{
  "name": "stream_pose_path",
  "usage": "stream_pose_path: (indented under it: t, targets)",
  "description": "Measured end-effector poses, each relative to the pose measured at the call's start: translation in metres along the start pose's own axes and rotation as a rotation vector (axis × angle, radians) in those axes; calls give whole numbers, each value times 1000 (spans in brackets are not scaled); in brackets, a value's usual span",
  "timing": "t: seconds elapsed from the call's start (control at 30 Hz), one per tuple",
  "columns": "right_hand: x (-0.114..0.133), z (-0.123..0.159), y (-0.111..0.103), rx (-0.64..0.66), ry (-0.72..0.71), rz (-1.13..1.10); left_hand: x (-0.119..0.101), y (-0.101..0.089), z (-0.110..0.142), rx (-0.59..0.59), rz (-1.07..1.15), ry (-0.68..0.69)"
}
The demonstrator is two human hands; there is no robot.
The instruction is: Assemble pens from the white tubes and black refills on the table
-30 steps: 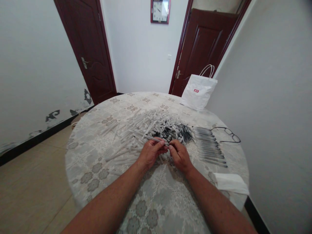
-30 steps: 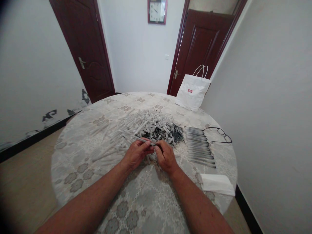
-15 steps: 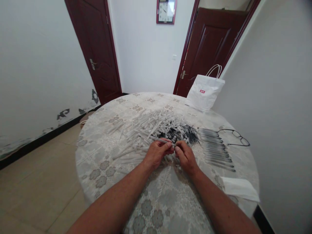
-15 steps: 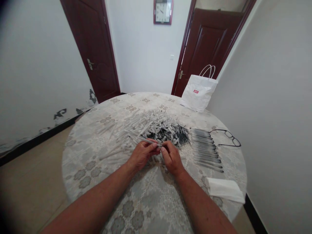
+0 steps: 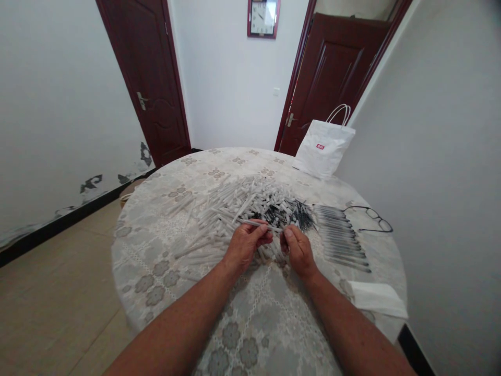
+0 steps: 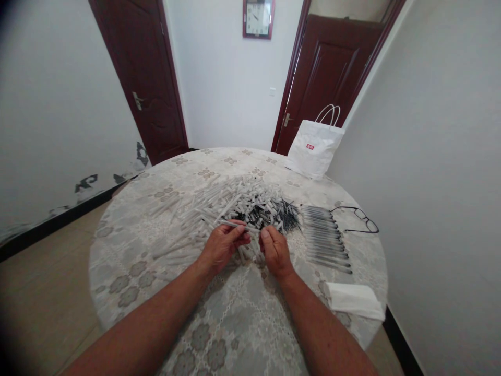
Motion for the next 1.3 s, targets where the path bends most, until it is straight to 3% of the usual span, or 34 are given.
stream_pose_path:
  t: [0.63,1.3]
  targets:
    - [1,-6,-1,-5,-51,154,-2,1,-2,-12,-50,-21]
    - [-2,-5,-1,-7,-13,114,5,-4,-3,32,-69,-7]
Point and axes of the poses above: each hand's wrist, its own z-axis away from the middle knuckle, its own y-axis out of the palm, x = y × z, the point moved 2 cm from there along -z, towards the middle knuckle, and after that the axes turned 6 degrees about -z, right-handed, at the moved point
